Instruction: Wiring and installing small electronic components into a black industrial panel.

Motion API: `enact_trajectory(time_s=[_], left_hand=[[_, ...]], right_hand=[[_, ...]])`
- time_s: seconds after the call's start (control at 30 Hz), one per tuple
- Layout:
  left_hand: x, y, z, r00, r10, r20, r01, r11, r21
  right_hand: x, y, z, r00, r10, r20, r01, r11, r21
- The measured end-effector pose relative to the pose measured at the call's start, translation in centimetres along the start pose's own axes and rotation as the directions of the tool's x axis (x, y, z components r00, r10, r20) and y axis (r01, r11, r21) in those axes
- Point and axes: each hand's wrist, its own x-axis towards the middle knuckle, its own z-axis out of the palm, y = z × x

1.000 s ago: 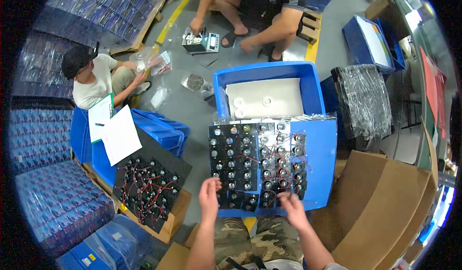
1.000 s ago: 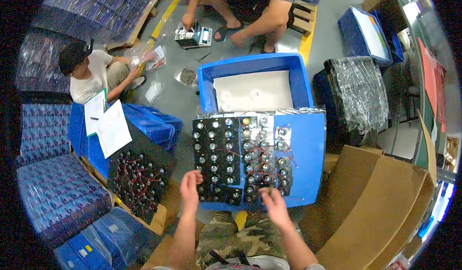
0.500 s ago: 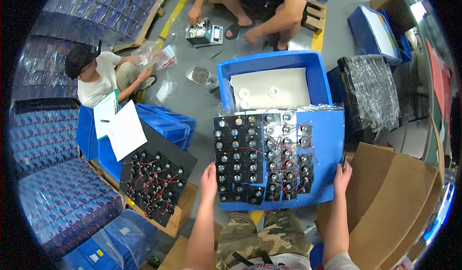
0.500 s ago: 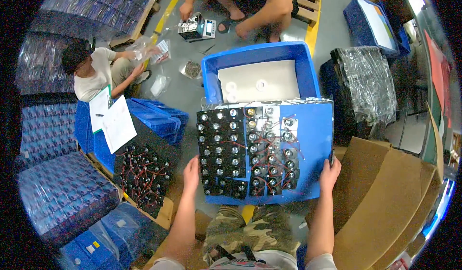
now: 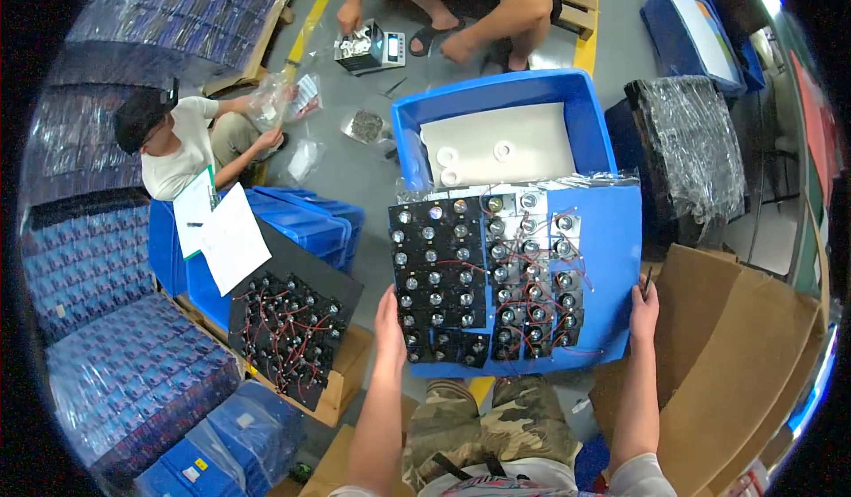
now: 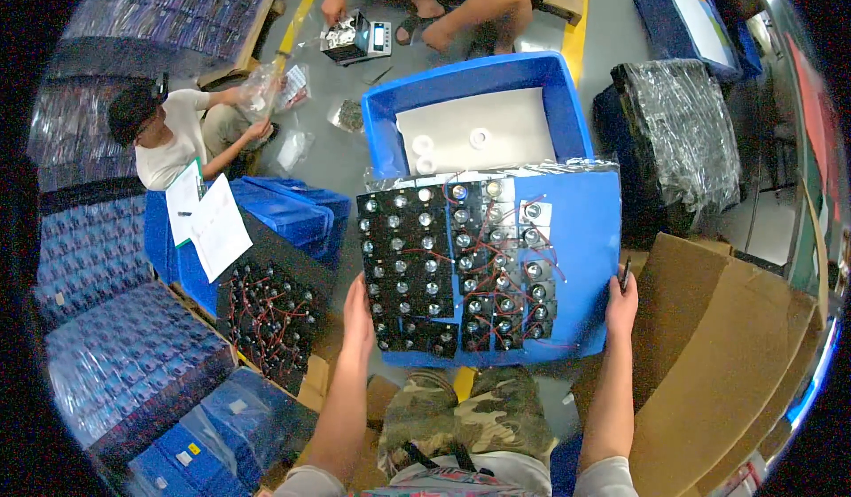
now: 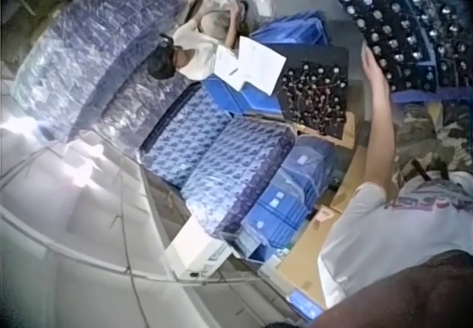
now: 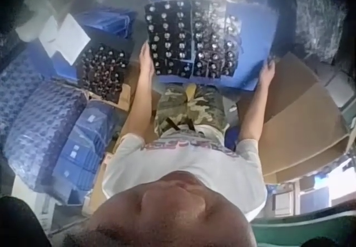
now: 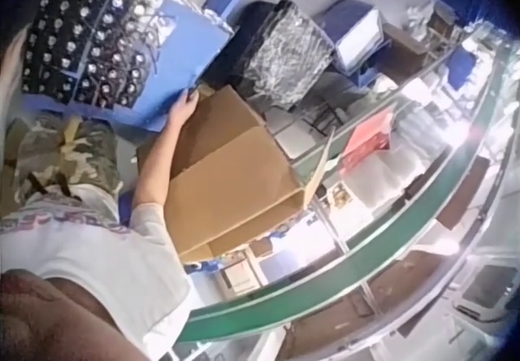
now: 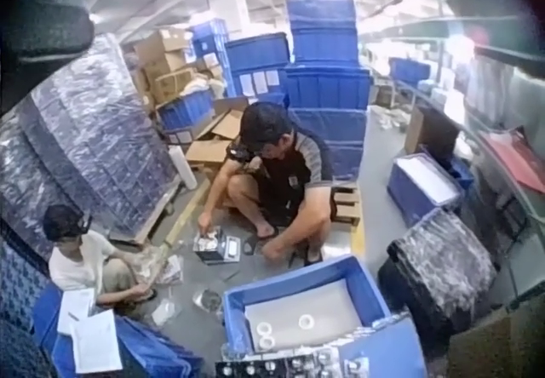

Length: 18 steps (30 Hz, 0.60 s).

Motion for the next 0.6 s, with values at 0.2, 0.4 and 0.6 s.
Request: enact_trajectory(time_s=[0.2,0.4,0.6], left_hand=[[-1.1,0.5,0.5,1.0,-0.025,-0.019,0.025,1.0,-0.019],[-2.5,1.4,0.1,0.99,-0.057,-0.129,0.057,0.998,-0.004],[-3.6,1.9,-2.5,0.992,-0.054,-0.11,0.059,0.997,0.049]], right_hand=[[-0.9,-0.6,-0.8,0.995,0.067,0.071,-0.078,0.983,0.166],[-2.1,-1.1,-0.7,0.988,0.101,0.113,-0.119,0.979,0.166],[-5.4,-0.8,-0.8,0.98,0.179,0.087,-0.192,0.964,0.182]])
